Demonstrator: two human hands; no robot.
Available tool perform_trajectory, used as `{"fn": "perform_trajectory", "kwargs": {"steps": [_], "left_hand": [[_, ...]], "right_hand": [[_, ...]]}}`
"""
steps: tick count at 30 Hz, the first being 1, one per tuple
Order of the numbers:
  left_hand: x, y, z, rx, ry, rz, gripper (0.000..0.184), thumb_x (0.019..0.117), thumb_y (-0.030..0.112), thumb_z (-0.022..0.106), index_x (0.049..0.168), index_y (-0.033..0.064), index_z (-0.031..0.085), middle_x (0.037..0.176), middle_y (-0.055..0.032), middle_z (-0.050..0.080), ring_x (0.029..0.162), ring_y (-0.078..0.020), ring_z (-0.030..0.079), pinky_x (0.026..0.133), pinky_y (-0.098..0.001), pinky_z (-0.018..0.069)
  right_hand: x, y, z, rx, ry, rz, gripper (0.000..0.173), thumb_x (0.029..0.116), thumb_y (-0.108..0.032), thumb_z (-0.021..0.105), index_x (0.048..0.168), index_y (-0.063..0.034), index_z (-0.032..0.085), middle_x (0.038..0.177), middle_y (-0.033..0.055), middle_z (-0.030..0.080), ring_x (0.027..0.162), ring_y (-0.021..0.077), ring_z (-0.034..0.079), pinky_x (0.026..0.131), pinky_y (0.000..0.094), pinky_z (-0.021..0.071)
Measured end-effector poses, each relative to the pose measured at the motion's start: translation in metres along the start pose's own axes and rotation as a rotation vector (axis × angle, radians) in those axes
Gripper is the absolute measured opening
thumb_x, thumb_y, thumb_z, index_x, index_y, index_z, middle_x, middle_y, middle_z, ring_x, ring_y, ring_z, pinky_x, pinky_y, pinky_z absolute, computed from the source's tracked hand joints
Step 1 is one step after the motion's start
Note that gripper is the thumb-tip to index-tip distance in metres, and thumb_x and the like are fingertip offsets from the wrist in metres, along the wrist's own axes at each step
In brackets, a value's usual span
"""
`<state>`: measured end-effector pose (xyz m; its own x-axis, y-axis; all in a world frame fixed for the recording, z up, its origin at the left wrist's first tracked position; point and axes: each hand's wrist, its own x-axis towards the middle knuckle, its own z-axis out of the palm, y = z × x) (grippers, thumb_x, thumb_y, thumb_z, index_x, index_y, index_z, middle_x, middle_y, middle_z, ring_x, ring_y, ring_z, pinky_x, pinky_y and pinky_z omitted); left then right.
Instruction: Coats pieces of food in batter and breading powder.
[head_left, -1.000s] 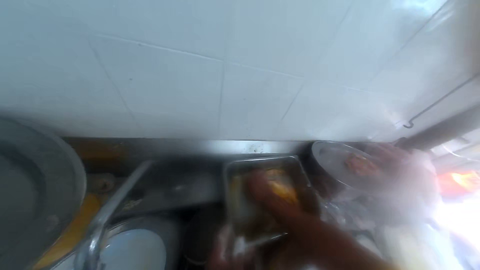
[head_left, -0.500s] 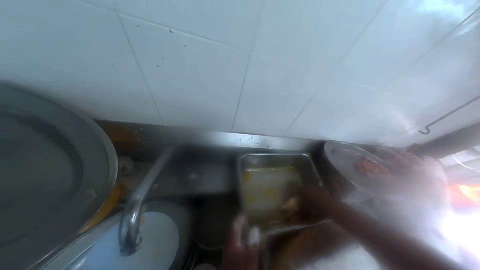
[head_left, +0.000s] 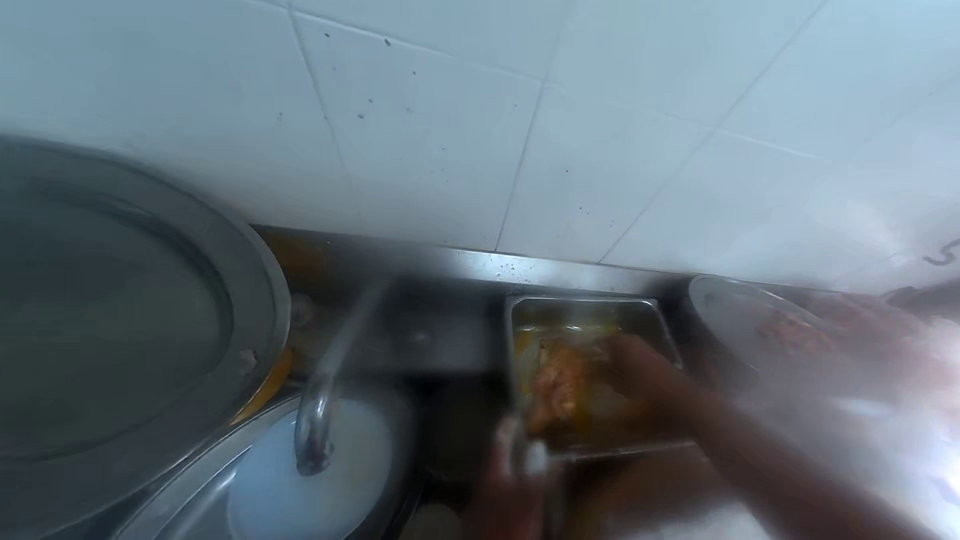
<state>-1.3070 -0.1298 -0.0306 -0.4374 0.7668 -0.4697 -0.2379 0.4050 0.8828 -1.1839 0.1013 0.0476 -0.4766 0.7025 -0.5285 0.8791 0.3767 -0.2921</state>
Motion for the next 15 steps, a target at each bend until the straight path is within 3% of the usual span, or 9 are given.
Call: {"fn": "perform_trajectory", "kwargs": {"steps": [2,3,4,5,7,9,12,15], "left_hand": [[0.001,-0.002,0.001,0.008,0.001,0.012,0.059,0.0982,0.023,0.065,0.151,0.0073,0.044,0.123,-0.0084,0.07,0.086,-0.0151,0.076,0.076,-0.0353,0.067],[0.001,-0.001,0.001,0.025,0.0,0.014,0.059,0.0985,0.023,0.065,0.151,0.0073,0.044,0.123,-0.0084,0.07,0.086,-0.0149,0.076,0.076,-0.0351,0.0668],[0.001,0.0,0.0,0.049,-0.001,0.023,0.059,0.0985,0.023,0.065,0.151,0.0074,0.044,0.124,-0.0082,0.069,0.087,-0.0143,0.075,0.077,-0.0348,0.0663],[0.001,0.003,-0.001,0.076,0.009,0.031,0.059,0.0983,0.023,0.066,0.151,0.0077,0.045,0.123,-0.0076,0.07,0.088,-0.0131,0.075,0.078,-0.0339,0.0661],[-0.002,0.006,-0.004,0.103,0.039,0.048,0.059,0.0961,0.021,0.068,0.149,0.0055,0.048,0.12,-0.0091,0.07,0.091,-0.0132,0.074,0.08,-0.0349,0.0643],[-0.005,0.004,-0.002,0.108,0.029,0.047,0.06,0.094,0.02,0.071,0.148,0.0041,0.049,0.124,-0.0111,0.069,0.096,-0.0138,0.073,0.083,-0.0354,0.0634],[-0.01,-0.007,0.008,0.048,0.06,0.038,0.059,0.0945,0.02,0.071,0.147,0.0043,0.049,0.121,-0.011,0.07,0.083,-0.013,0.075,0.073,-0.0338,0.0661],[-0.011,-0.012,0.016,0.014,0.085,0.037,0.061,0.0932,0.019,0.072,0.147,0.0035,0.048,0.126,-0.0136,0.067,0.092,-0.0155,0.075,0.079,-0.0364,0.0658]], "right_hand": [[0.03,0.017,0.029,-0.035,0.039,-0.008,0.039,0.0959,-0.03,0.071,0.129,-0.0085,0.065,0.118,0.0168,0.069,0.108,0.0334,0.067,0.094,0.0572,0.0541],[0.04,0.019,0.05,-0.028,0.022,-0.045,0.051,0.0957,-0.034,0.071,0.139,-0.0087,0.06,0.137,0.0183,0.061,0.125,0.0367,0.059,0.106,0.0601,0.047],[0.045,0.012,0.07,-0.028,0.017,-0.124,0.055,0.0944,-0.037,0.07,0.141,-0.0091,0.059,0.146,0.0178,0.054,0.134,0.0375,0.052,0.112,0.0614,0.0415],[0.042,-0.002,0.085,-0.037,0.0,-0.224,0.055,0.0927,-0.041,0.071,0.138,-0.0106,0.062,0.145,0.0162,0.055,0.134,0.0359,0.052,0.112,0.0606,0.0412],[0.02,-0.029,0.09,-0.092,-0.166,-0.392,0.053,0.0924,-0.037,0.072,0.136,-0.0083,0.061,0.139,0.0175,0.059,0.13,0.0362,0.056,0.109,0.0604,0.0448],[0.004,-0.026,0.071,-0.218,-0.32,-0.403,0.044,0.0931,-0.032,0.073,0.128,-0.0066,0.065,0.132,0.0199,0.062,0.124,0.0392,0.058,0.104,0.0634,0.0467],[-0.001,0.022,0.037,-0.412,-0.374,-0.152,0.042,0.0927,-0.027,0.072,0.129,-0.0063,0.066,0.13,0.0219,0.063,0.123,0.0418,0.058,0.103,0.0651,0.0456],[-0.013,0.056,0.028,-0.513,-0.348,0.102,0.043,0.0962,-0.018,0.068,0.135,-0.0014,0.061,0.134,0.0264,0.06,0.126,0.0468,0.056,0.103,0.0671,0.0452]]}}
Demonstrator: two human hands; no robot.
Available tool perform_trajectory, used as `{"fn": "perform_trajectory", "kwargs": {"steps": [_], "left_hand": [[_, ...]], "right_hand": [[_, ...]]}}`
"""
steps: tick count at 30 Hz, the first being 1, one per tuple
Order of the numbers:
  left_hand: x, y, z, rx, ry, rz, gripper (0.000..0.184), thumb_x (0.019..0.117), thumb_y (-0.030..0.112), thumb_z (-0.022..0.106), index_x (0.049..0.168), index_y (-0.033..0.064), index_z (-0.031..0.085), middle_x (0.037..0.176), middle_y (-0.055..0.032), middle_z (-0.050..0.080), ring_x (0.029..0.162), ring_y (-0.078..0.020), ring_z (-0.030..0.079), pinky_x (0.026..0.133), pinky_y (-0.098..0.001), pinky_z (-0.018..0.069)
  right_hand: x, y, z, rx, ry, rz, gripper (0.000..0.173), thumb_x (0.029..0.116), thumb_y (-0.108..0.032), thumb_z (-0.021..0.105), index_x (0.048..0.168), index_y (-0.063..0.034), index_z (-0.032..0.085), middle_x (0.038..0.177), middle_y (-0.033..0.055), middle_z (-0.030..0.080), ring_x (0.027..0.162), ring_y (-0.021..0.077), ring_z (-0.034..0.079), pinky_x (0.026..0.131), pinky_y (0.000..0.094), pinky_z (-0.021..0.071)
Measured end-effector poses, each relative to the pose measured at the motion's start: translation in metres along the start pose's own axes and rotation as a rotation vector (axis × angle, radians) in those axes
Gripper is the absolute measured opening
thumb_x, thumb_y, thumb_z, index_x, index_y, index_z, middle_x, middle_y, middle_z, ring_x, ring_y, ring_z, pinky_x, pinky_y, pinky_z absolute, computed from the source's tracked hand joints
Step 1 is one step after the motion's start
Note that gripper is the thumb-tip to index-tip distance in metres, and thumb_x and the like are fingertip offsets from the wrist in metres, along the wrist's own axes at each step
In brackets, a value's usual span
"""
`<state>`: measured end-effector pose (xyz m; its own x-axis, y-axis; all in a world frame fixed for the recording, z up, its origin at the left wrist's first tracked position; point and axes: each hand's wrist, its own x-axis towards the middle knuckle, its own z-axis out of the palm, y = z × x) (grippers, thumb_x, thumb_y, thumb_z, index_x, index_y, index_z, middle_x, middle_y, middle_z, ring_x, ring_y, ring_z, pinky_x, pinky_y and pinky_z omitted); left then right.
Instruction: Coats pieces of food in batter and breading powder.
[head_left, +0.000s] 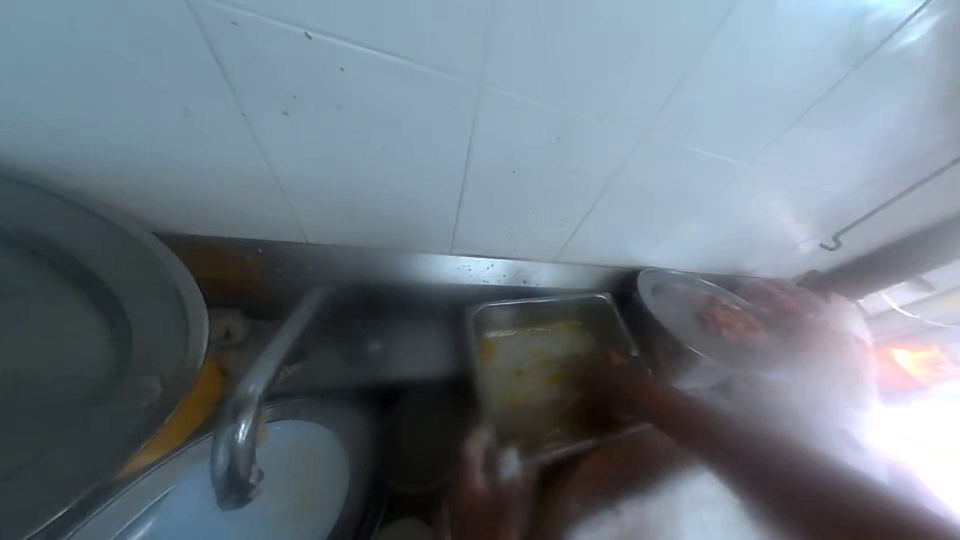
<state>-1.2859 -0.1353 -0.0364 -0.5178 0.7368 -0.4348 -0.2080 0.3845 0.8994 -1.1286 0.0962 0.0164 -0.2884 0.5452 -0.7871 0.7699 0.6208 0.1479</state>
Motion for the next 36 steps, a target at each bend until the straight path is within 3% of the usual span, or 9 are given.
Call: {"fn": "perform_trajectory", "kwargs": {"steps": [5,9,11,14,19,24,30,33,36], "left_hand": [[-0.002,0.005,-0.001,0.062,0.031,0.007,0.063,0.0936,0.019,0.07,0.151,0.0044,0.046,0.134,-0.0161,0.064,0.111,-0.0208,0.069,0.094,-0.0417,0.0585],[-0.002,0.007,-0.008,-0.079,-0.096,-0.047,0.062,0.0965,0.016,0.068,0.151,0.0018,0.041,0.128,-0.016,0.067,0.087,-0.021,0.077,0.076,-0.04,0.0678],[-0.002,0.007,-0.011,-0.095,-0.12,-0.074,0.064,0.097,0.018,0.068,0.152,0.0031,0.04,0.132,-0.015,0.064,0.087,-0.0196,0.077,0.077,-0.0387,0.0678],[-0.002,0.006,-0.01,-0.059,-0.094,-0.062,0.062,0.0966,0.019,0.069,0.151,0.0042,0.043,0.132,-0.0128,0.064,0.087,-0.0158,0.076,0.077,-0.0349,0.0669],[-0.001,0.005,-0.007,-0.069,-0.073,-0.043,0.064,0.0937,0.016,0.071,0.15,0.0023,0.044,0.133,-0.0162,0.064,0.092,-0.0203,0.075,0.079,-0.0401,0.0662],[0.001,0.004,-0.009,-0.062,-0.081,-0.035,0.063,0.0956,0.016,0.07,0.151,0.0017,0.043,0.133,-0.0159,0.064,0.087,-0.0197,0.077,0.077,-0.0387,0.0676],[0.001,0.002,-0.004,-0.059,-0.045,-0.027,0.064,0.0935,0.016,0.071,0.15,0.0026,0.044,0.125,-0.0138,0.068,0.084,-0.0182,0.076,0.074,-0.0379,0.0677],[0.001,-0.001,-0.002,-0.025,-0.041,-0.009,0.064,0.0943,0.016,0.07,0.15,0.0019,0.043,0.127,-0.0154,0.067,0.091,-0.0196,0.075,0.079,-0.0399,0.0663],[0.0,0.006,-0.005,-0.016,-0.066,0.0,0.062,0.0958,0.015,0.069,0.15,0.0006,0.043,0.125,-0.0152,0.068,0.085,-0.0177,0.076,0.076,-0.0371,0.0667]], "right_hand": [[0.016,-0.038,0.016,0.548,0.05,0.003,0.053,0.0954,-0.022,0.069,0.141,-0.0028,0.051,0.126,0.0217,0.064,0.114,0.0362,0.064,0.095,0.0565,0.0532],[0.01,-0.063,-0.016,1.378,0.053,-0.184,0.033,0.106,-0.02,0.054,0.138,-0.0094,0.052,0.104,0.0038,0.065,0.087,0.0105,0.065,0.076,0.0296,0.0569],[0.015,-0.058,-0.036,1.2,0.256,-0.161,0.026,0.1076,-0.018,0.051,0.128,-0.0061,0.06,0.096,0.0042,0.066,0.082,0.0103,0.064,0.074,0.0282,0.056],[0.049,-0.036,-0.04,0.626,0.556,0.112,0.039,0.1003,-0.023,0.062,0.134,-0.0051,0.059,0.12,0.0217,0.068,0.107,0.0378,0.068,0.091,0.0585,0.0564],[0.07,-0.055,-0.022,0.284,0.496,0.038,0.06,0.0925,-0.034,0.072,0.144,-0.0085,0.056,0.144,0.0234,0.052,0.135,0.0437,0.049,0.108,0.061,0.0447],[0.038,-0.061,-0.042,0.694,0.164,-0.393,0.036,0.0946,-0.004,0.065,0.131,-0.0056,0.061,0.109,0.0115,0.067,0.094,0.0189,0.065,0.084,0.039,0.0555],[0.045,-0.01,-0.037,0.445,0.467,0.169,0.043,0.0932,-0.031,0.071,0.128,-0.0075,0.063,0.113,0.0185,0.07,0.105,0.0374,0.069,0.089,0.0607,0.0557],[0.058,-0.045,-0.008,0.683,0.364,0.066,0.055,0.0909,-0.029,0.075,0.138,-0.0064,0.056,0.122,0.0193,0.067,0.111,0.0351,0.067,0.095,0.0574,0.0547],[0.041,-0.06,-0.008,1.094,0.346,-0.214,0.038,0.0946,-0.006,0.067,0.131,-0.0031,0.055,0.107,0.0126,0.065,0.092,0.0201,0.066,0.082,0.0383,0.0575]]}}
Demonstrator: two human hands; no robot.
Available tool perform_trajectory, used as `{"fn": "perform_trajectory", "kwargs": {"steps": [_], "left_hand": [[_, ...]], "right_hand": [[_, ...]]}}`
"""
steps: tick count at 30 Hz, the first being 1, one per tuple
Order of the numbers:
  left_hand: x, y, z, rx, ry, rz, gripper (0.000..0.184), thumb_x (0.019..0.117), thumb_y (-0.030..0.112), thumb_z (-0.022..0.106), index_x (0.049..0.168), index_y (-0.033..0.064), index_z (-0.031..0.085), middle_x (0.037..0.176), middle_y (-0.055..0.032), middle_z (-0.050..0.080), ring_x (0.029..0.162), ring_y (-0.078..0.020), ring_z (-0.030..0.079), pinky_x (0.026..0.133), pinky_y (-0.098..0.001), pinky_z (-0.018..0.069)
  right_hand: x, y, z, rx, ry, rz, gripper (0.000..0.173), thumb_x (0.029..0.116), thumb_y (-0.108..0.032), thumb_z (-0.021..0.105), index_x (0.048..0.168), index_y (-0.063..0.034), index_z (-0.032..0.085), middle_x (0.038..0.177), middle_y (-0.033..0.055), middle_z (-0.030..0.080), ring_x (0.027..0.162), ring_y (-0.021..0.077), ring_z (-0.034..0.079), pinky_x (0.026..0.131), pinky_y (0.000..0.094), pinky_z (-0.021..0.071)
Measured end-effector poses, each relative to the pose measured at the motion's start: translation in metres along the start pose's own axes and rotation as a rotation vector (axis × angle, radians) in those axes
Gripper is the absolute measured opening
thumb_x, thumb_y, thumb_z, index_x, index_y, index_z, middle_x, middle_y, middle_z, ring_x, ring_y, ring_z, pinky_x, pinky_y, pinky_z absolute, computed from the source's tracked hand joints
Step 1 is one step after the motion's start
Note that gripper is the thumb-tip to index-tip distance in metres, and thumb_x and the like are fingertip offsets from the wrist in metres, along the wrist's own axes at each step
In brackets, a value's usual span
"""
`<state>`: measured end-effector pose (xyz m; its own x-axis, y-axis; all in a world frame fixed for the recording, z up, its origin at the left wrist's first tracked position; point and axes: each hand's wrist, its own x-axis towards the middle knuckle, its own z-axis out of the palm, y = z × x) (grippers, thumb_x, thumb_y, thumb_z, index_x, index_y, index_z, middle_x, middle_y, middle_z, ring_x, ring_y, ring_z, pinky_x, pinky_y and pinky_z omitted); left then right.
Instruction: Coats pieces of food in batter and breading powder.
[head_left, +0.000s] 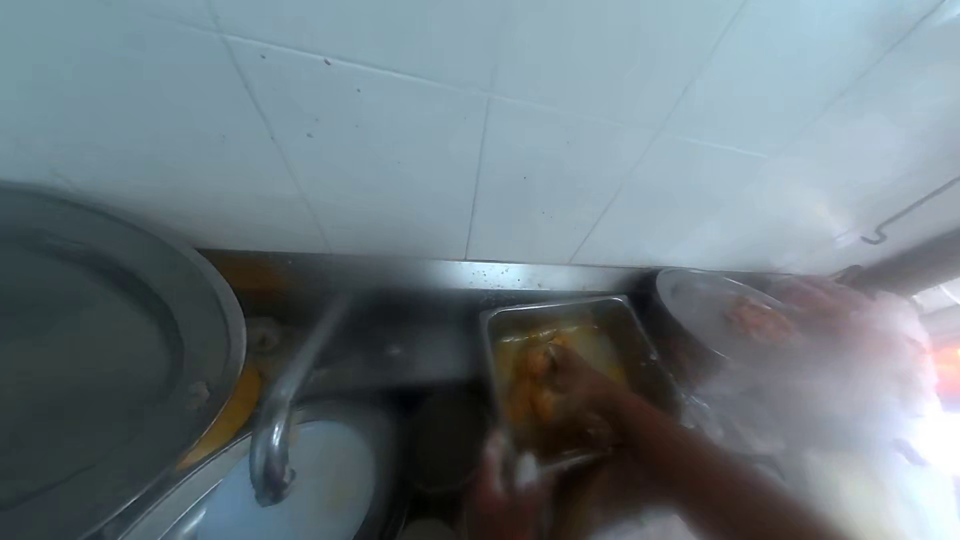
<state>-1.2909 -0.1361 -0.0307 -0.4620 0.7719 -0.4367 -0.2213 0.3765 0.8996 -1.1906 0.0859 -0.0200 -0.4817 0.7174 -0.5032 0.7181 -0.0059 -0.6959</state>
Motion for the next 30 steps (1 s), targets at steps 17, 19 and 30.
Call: {"fn": "perform_trajectory", "kwargs": {"steps": [17,19,30], "left_hand": [[-0.002,0.003,-0.004,0.199,0.036,0.04,0.063,0.0945,0.026,0.071,0.149,0.0038,0.048,0.138,-0.0139,0.062,0.115,-0.0163,0.068,0.097,-0.0364,0.0578],[-0.001,0.003,-0.003,0.2,0.059,0.059,0.063,0.0948,0.026,0.07,0.149,0.0017,0.048,0.14,-0.0154,0.061,0.12,-0.0168,0.065,0.102,-0.0361,0.0546],[0.005,0.001,-0.009,0.176,0.003,0.092,0.065,0.091,0.021,0.073,0.148,0.0017,0.048,0.139,-0.0149,0.061,0.121,-0.0167,0.064,0.1,-0.0349,0.0555]], "right_hand": [[-0.021,-0.026,-0.041,-0.612,-0.254,-0.028,0.036,0.0948,-0.026,0.073,0.125,-0.0059,0.068,0.106,0.0159,0.071,0.095,0.0295,0.069,0.087,0.0527,0.0563],[-0.037,-0.027,-0.053,-0.777,-0.32,0.097,0.043,0.0919,-0.028,0.076,0.129,-0.0079,0.066,0.117,0.0184,0.069,0.109,0.0362,0.066,0.094,0.061,0.0523],[-0.051,0.002,-0.06,-0.19,-0.326,-0.1,0.032,0.0918,-0.006,0.073,0.122,-0.0019,0.065,0.104,0.0125,0.07,0.09,0.0198,0.068,0.083,0.0408,0.0587]]}}
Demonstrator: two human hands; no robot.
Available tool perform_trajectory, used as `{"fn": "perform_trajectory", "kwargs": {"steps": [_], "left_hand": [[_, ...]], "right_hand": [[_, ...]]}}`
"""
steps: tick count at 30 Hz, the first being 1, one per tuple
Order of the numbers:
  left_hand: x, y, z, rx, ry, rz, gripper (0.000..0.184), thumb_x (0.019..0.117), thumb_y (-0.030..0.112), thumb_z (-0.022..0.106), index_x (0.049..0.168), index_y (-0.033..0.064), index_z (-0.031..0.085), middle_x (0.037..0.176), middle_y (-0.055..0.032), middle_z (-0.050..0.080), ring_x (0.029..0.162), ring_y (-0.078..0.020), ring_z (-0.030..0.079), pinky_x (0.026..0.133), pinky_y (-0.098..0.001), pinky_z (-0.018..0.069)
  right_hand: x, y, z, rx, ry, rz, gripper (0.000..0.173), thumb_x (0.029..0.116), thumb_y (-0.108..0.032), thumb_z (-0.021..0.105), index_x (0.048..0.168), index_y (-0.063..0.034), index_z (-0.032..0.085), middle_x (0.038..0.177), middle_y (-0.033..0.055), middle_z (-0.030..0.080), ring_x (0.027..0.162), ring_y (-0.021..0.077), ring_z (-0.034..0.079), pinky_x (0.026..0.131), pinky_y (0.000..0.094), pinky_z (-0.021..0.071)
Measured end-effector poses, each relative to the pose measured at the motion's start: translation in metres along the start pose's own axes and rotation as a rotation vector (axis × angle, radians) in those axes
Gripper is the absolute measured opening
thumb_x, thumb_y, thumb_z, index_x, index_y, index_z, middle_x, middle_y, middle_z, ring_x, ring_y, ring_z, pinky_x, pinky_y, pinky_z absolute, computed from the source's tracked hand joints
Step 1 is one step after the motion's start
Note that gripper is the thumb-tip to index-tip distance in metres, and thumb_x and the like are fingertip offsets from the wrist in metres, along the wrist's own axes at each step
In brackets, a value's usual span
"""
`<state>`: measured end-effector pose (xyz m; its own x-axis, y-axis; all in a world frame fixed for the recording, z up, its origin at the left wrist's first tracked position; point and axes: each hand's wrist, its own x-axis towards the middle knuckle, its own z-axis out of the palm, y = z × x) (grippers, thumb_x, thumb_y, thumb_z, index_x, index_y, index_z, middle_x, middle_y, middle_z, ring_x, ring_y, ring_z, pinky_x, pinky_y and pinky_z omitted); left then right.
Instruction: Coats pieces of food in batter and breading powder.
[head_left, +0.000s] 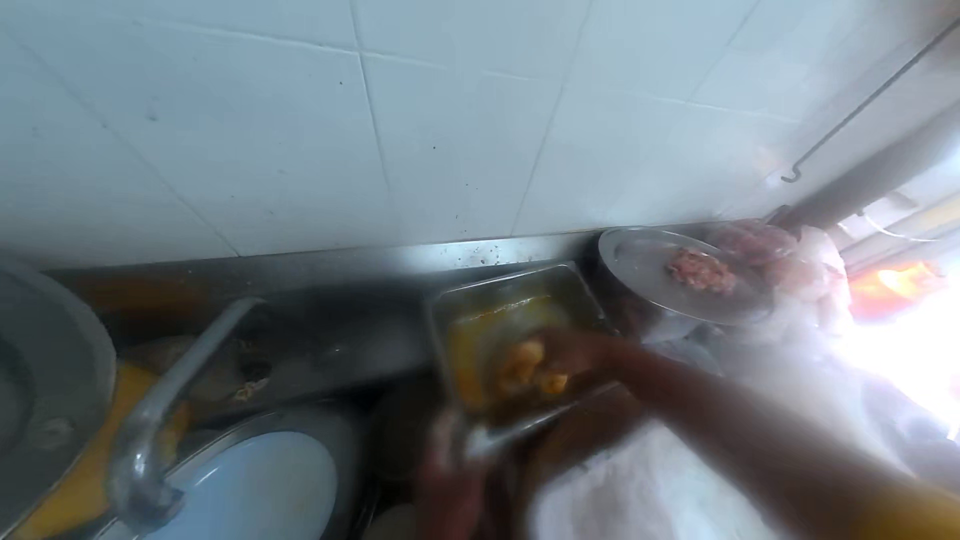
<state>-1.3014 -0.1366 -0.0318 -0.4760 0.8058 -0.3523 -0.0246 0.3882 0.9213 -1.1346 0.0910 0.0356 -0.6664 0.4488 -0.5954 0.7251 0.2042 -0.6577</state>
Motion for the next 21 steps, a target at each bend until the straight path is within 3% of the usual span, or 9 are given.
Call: {"fn": "perform_trajectory", "kwargs": {"steps": [3,5,7,9,12,14,17,19,21], "left_hand": [[-0.001,-0.001,-0.024,-0.056,-0.1,0.002,0.055,0.0967,0.014,0.066,0.148,0.0048,0.048,0.134,-0.0125,0.063,0.107,-0.0177,0.071,0.085,-0.0375,0.0643],[-0.008,0.0,-0.04,0.003,-0.121,0.058,0.049,0.0993,0.012,0.06,0.146,0.0011,0.048,0.137,-0.014,0.061,0.112,-0.0149,0.067,0.091,-0.0348,0.0602],[-0.017,0.004,-0.048,0.028,-0.071,0.13,0.051,0.0997,0.008,0.056,0.146,-0.0085,0.042,0.136,-0.0227,0.057,0.105,-0.018,0.069,0.087,-0.0371,0.0621],[-0.031,0.019,-0.047,0.042,-0.026,0.27,0.05,0.0972,0.008,0.056,0.138,-0.0157,0.042,0.126,-0.0249,0.059,0.099,-0.0185,0.069,0.082,-0.0366,0.0618],[-0.078,0.072,-0.021,0.146,-0.243,0.539,0.042,0.1011,0.016,0.059,0.126,-0.0169,0.054,0.119,-0.0229,0.066,0.11,-0.0171,0.066,0.096,-0.0343,0.0568],[-0.105,0.092,0.009,0.302,-0.492,0.563,0.042,0.0996,0.023,0.061,0.13,-0.0064,0.061,0.126,-0.0179,0.068,0.118,-0.0203,0.065,0.103,-0.0399,0.0544],[-0.13,0.1,0.054,0.722,-0.694,0.391,0.055,0.0946,0.026,0.066,0.141,-0.0015,0.056,0.139,-0.0189,0.061,0.132,-0.0316,0.057,0.113,-0.0488,0.0439],[-0.136,0.09,0.081,0.904,-0.67,0.359,0.068,0.0909,0.029,0.069,0.148,-0.0019,0.048,0.145,-0.0217,0.055,0.138,-0.0368,0.05,0.117,-0.0523,0.0382],[-0.135,0.076,0.106,0.986,-0.625,0.343,0.071,0.0917,0.035,0.067,0.153,0.0067,0.044,0.151,-0.0152,0.051,0.142,-0.0347,0.046,0.116,-0.0541,0.0384]], "right_hand": [[-0.066,-0.031,-0.033,0.23,0.089,-0.063,0.036,0.0894,0.008,0.067,0.123,-0.0033,0.064,0.106,0.0072,0.071,0.092,0.0125,0.068,0.083,0.0309,0.0593],[-0.128,-0.04,-0.049,0.325,0.104,-0.109,0.045,0.0816,0.016,0.067,0.121,-0.0058,0.065,0.104,0.0051,0.073,0.089,0.0119,0.07,0.079,0.03,0.0612],[-0.185,-0.02,-0.057,0.305,0.085,-0.234,0.05,0.0787,0.01,0.074,0.123,-0.0108,0.066,0.103,0.0021,0.074,0.086,0.0098,0.071,0.074,0.0287,0.0628],[-0.218,0.023,-0.041,0.24,0.064,-0.469,0.049,0.0846,-0.008,0.078,0.131,-0.01,0.062,0.107,0.0036,0.073,0.086,0.0088,0.072,0.068,0.0295,0.0643],[-0.258,-0.035,0.012,0.068,0.127,0.142,0.043,0.0842,-0.015,0.083,0.124,-0.0137,0.069,0.109,0.0053,0.071,0.095,0.0162,0.068,0.086,0.0414,0.0581],[-0.252,-0.016,0.052,-0.032,0.068,0.175,0.043,0.0906,-0.031,0.077,0.126,-0.0114,0.064,0.109,0.0087,0.07,0.097,0.0217,0.068,0.088,0.0487,0.0571],[-0.255,0.038,0.082,-0.068,0.09,0.074,0.037,0.0924,-0.033,0.074,0.12,-0.0099,0.066,0.111,0.0106,0.069,0.098,0.0253,0.068,0.087,0.0515,0.0574],[-0.263,0.06,0.08,-0.12,0.19,0.174,0.043,0.0924,-0.036,0.074,0.129,-0.0146,0.067,0.126,0.0101,0.068,0.111,0.0278,0.067,0.096,0.0542,0.0554],[-0.259,0.077,0.081,-0.228,0.172,0.231,0.059,0.0902,-0.039,0.076,0.141,-0.0127,0.06,0.149,0.0165,0.052,0.133,0.0374,0.054,0.106,0.0605,0.0477]]}}
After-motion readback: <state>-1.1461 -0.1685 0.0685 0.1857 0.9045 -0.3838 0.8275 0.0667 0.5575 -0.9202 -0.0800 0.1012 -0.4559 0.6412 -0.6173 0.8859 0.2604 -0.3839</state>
